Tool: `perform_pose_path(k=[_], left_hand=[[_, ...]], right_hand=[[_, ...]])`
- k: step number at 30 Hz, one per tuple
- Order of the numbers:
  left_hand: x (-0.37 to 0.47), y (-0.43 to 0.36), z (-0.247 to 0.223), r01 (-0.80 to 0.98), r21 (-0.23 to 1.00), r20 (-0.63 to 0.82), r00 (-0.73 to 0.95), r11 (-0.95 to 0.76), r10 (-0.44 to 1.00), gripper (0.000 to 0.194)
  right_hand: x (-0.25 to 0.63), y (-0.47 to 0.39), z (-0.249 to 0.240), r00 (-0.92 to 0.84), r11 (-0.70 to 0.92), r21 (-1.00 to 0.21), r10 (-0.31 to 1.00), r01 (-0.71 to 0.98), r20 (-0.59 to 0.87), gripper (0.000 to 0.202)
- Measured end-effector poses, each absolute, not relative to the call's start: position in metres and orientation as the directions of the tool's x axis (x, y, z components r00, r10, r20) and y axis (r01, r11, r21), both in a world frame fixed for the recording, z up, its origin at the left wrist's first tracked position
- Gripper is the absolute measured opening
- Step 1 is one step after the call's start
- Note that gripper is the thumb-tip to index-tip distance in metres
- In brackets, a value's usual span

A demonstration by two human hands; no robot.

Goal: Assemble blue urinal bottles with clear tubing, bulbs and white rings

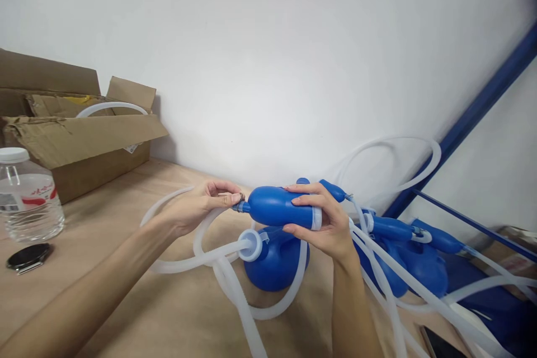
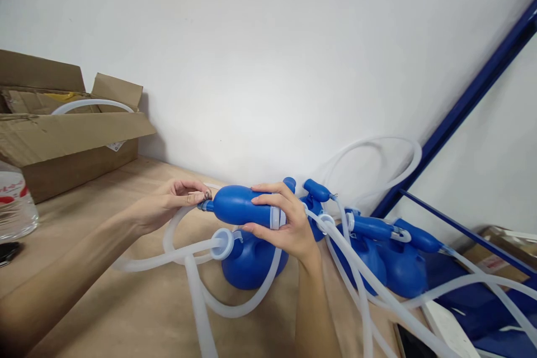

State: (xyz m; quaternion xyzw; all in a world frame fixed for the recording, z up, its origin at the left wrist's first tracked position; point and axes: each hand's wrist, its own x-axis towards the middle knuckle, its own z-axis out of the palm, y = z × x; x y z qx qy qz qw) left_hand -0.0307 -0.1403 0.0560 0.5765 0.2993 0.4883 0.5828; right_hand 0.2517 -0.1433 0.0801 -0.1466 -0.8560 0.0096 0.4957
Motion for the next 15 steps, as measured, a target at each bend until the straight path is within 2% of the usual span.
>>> perform_pose_path(k=[3,7,11,15], left_hand=[[-0.04,-0.14,0.06,-0.016,0.978,0.195,0.4,-0.206,0.896,0.04],[-0.047,-0.141,0.06,0.207,0.924,0.219,0.404,-0.322,0.888,0.049],[-0.043,-0.146,0.062,0.233,0.88,0.308,0.38,-0.413,0.872,0.041],[-0.042,-0.149,0.067,0.14,0.93,0.25,0.436,-0.34,0.864,0.038]], right_hand=[[0.257,-0.139,0.08,-0.415,0.947,-0.181,0.282,0.266,0.865,0.039],[0.262,-0.132,0.078,-0.322,0.934,-0.236,0.318,0.269,0.892,0.035],[0.265,-0.129,0.077,-0.326,0.928,-0.288,0.354,0.236,0.877,0.034],[0.267,-0.13,0.077,-0.373,0.944,-0.294,0.331,0.152,0.867,0.032]])
